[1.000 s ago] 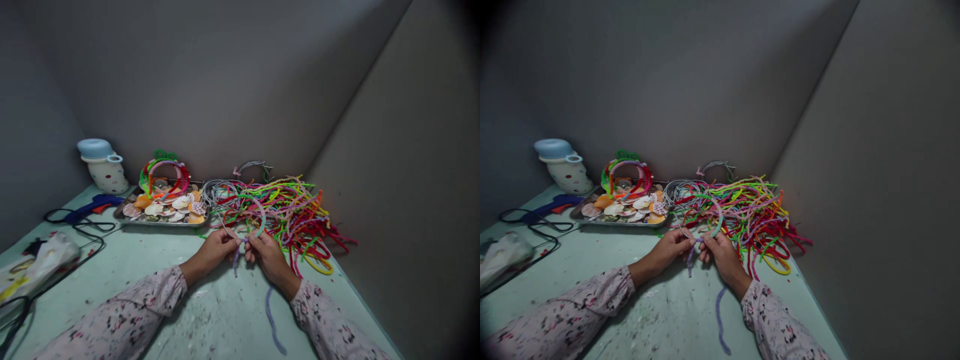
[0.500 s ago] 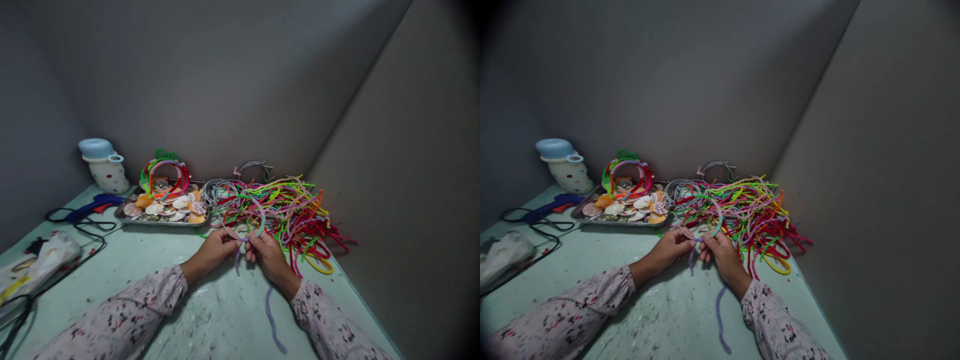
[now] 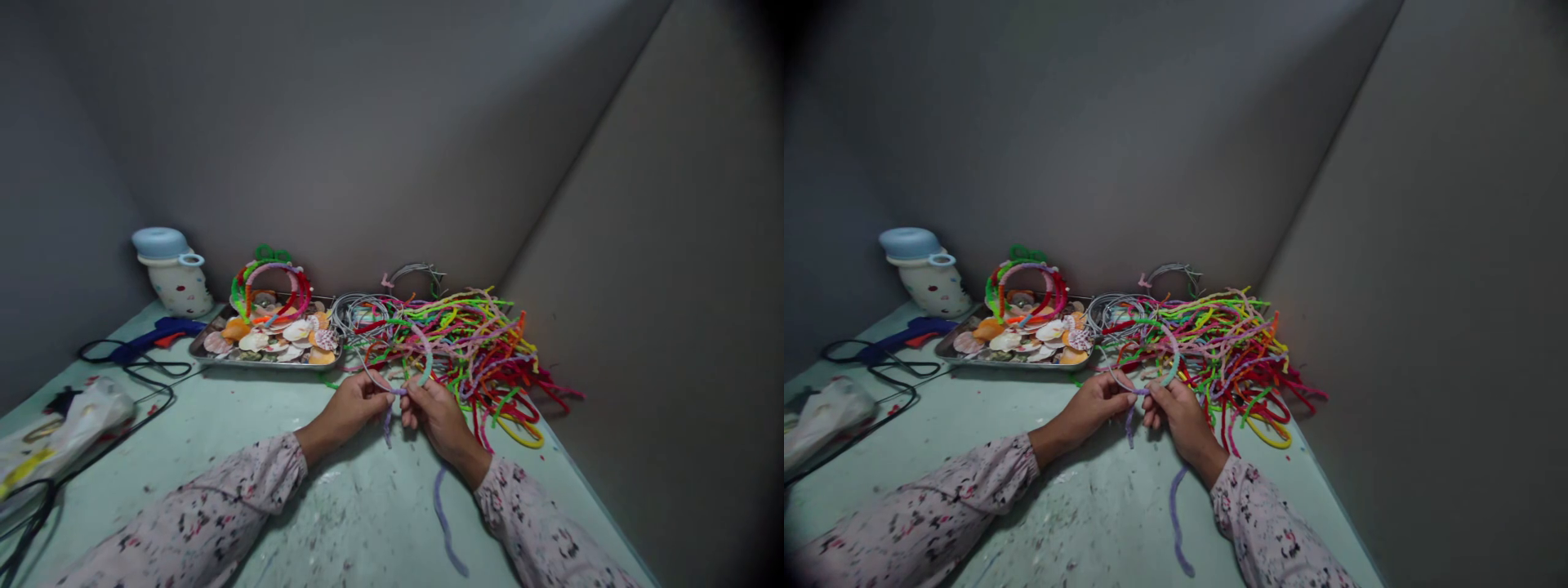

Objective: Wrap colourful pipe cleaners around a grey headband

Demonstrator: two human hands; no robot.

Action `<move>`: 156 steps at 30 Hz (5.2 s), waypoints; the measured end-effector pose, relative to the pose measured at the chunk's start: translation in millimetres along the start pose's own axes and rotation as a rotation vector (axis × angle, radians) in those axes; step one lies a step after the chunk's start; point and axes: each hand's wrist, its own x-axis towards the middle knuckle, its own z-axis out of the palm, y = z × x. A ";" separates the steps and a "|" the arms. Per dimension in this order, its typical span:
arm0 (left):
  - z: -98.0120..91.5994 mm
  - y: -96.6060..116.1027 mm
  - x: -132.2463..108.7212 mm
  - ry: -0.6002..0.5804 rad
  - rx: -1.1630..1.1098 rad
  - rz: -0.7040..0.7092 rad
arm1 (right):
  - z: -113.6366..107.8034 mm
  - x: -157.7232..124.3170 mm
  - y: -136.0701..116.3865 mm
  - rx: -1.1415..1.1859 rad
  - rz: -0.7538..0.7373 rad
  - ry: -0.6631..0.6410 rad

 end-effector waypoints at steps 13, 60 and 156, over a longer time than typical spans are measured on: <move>0.6 2.0 0.1 0.006 0.011 0.017 | -1.7 2.6 4.0 0.018 -0.006 -0.005; 4.3 5.7 -3.8 0.023 0.082 0.062 | 1.3 -1.8 -5.1 0.070 0.049 -0.030; 12.7 3.9 -15.7 0.137 0.292 0.235 | 7.0 -5.9 -4.3 0.066 -0.001 -0.057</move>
